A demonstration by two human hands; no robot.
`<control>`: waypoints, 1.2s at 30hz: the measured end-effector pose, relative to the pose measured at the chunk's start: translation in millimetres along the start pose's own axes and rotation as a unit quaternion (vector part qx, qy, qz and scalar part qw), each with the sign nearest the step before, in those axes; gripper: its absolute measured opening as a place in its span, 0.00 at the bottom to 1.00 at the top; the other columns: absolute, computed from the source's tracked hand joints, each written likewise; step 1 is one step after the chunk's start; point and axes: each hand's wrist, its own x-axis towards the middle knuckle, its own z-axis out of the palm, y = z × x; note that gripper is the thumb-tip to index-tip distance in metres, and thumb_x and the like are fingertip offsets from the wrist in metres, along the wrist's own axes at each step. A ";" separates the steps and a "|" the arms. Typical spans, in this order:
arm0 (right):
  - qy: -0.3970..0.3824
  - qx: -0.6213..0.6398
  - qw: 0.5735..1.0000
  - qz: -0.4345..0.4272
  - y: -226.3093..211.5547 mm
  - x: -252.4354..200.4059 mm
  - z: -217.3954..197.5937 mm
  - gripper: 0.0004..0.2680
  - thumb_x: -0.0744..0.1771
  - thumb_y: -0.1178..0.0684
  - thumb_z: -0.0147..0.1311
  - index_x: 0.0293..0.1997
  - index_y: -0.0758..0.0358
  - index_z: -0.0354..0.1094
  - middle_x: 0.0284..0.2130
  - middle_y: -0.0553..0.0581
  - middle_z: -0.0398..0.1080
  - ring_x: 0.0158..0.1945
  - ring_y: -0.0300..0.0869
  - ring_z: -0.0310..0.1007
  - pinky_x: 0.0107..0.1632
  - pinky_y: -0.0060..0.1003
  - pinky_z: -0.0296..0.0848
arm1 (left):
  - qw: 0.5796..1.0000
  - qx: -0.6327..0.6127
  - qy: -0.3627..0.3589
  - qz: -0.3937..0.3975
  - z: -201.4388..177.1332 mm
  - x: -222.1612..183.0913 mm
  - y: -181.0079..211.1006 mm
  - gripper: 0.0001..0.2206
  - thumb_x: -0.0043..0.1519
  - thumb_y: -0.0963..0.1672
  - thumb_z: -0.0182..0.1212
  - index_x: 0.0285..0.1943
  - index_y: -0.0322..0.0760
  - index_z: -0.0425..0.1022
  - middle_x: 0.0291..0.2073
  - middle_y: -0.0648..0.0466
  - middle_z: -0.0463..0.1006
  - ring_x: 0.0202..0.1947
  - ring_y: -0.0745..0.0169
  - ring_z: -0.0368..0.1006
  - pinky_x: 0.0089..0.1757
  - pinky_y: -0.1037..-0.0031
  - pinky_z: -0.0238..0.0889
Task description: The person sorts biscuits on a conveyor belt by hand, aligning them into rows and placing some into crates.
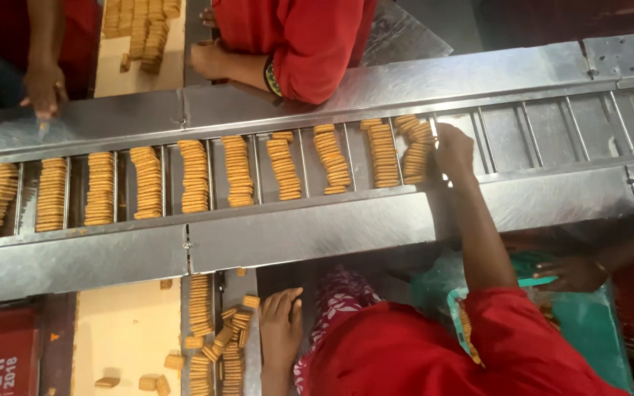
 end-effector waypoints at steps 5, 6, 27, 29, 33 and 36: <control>-0.019 0.007 0.999 0.028 5.2 8.5 8.3 0.13 0.65 0.62 0.56 0.54 0.57 0.74 0.46 0.64 0.77 0.50 0.56 0.77 0.53 0.45 0.74 | 1.000 0.003 0.010 0.017 3.7 2.8 1.3 0.10 0.61 0.42 0.61 0.50 0.39 0.79 0.45 0.53 0.82 0.48 0.52 0.75 0.49 0.62 0.63; -0.009 0.059 0.997 0.045 11.4 13.1 6.8 0.12 0.65 0.62 0.55 0.54 0.58 0.73 0.46 0.62 0.77 0.50 0.53 0.79 0.53 0.43 0.75 | 1.000 0.007 0.002 0.015 3.9 3.5 0.6 0.09 0.61 0.42 0.61 0.50 0.40 0.79 0.45 0.53 0.82 0.48 0.53 0.75 0.49 0.62 0.63; -0.128 -0.095 0.982 -0.102 -19.1 -69.8 -21.7 0.08 0.64 0.49 0.64 0.38 0.61 0.80 0.40 0.62 0.76 0.48 0.55 0.74 0.52 0.48 0.71 | 1.000 0.004 -0.017 0.008 -5.5 -3.8 -0.4 0.10 0.61 0.43 0.61 0.51 0.41 0.79 0.47 0.54 0.81 0.50 0.52 0.74 0.50 0.62 0.62; -0.124 -0.124 0.977 -0.120 -11.5 -69.2 -16.8 0.07 0.64 0.49 0.65 0.36 0.60 0.80 0.39 0.61 0.76 0.48 0.55 0.74 0.53 0.48 0.71 | 1.000 0.013 -0.020 0.010 -9.5 -10.2 -3.4 0.10 0.61 0.43 0.61 0.51 0.41 0.79 0.47 0.54 0.81 0.51 0.51 0.74 0.51 0.61 0.61; -0.101 -0.090 0.986 -0.093 -6.2 -68.8 -12.9 0.09 0.62 0.48 0.67 0.37 0.62 0.78 0.40 0.61 0.76 0.46 0.54 0.76 0.51 0.47 0.73 | 1.000 -0.004 -0.019 -0.002 -11.8 -25.7 -11.8 0.11 0.61 0.42 0.62 0.51 0.41 0.79 0.47 0.54 0.81 0.51 0.52 0.74 0.51 0.61 0.61; -0.079 -0.051 0.993 -0.064 -4.8 -70.4 -20.2 0.11 0.65 0.47 0.66 0.42 0.64 0.78 0.40 0.63 0.76 0.44 0.52 0.76 0.50 0.45 0.74 | 1.000 -0.006 -0.020 -0.006 -14.1 -39.3 -19.2 0.11 0.60 0.42 0.62 0.51 0.41 0.79 0.47 0.53 0.81 0.51 0.52 0.74 0.51 0.60 0.61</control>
